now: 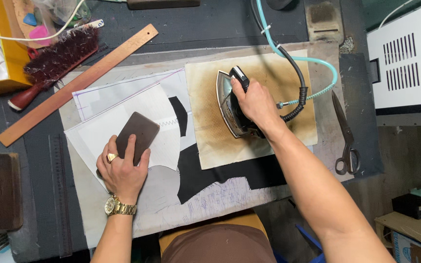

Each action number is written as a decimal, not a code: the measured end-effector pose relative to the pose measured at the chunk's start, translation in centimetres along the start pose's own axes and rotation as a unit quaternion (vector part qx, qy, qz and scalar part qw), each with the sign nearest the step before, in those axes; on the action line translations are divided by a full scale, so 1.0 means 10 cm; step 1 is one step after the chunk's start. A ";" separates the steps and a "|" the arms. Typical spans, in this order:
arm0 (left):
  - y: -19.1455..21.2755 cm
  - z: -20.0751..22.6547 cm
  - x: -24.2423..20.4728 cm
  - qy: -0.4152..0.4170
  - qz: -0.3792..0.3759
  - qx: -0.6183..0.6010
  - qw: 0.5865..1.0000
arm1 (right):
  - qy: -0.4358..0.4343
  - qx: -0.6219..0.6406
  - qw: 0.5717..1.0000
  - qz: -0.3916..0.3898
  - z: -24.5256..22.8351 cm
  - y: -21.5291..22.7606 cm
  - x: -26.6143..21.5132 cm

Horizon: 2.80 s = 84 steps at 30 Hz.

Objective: The person irons pieces of black and white fabric using a steam iron and a protective pressing cloth, occasionally pressing down with a wooden block.

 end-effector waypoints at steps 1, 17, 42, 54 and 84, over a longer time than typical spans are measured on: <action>-0.01 0.00 -0.01 0.001 0.001 -0.001 1.000 | 0.006 -0.003 1.000 -0.001 -0.04 0.01 0.01; 0.01 -0.02 -0.02 -0.009 -0.013 -0.014 1.000 | -0.019 0.042 0.999 -0.015 0.13 -0.06 -0.38; 0.01 -0.02 -0.01 -0.003 -0.021 -0.014 1.000 | 0.020 0.026 0.999 -0.008 -0.03 0.06 0.03; 0.00 -0.02 -0.03 -0.008 -0.020 -0.006 1.000 | 0.068 0.035 0.997 -0.017 0.02 0.07 0.20; 0.22 0.07 -0.07 0.097 -0.156 0.022 0.983 | 0.041 -0.020 0.995 -0.089 -0.01 0.11 0.01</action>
Point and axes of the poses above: each hand's wrist, its own x-axis towards the middle knuckle, its own y-axis out of the back of the hand, z = x × y, the point moved 2 cm from there along x, towards the middle knuckle, and after that the axes turned 15 degrees about x, right-handed, at the moved point
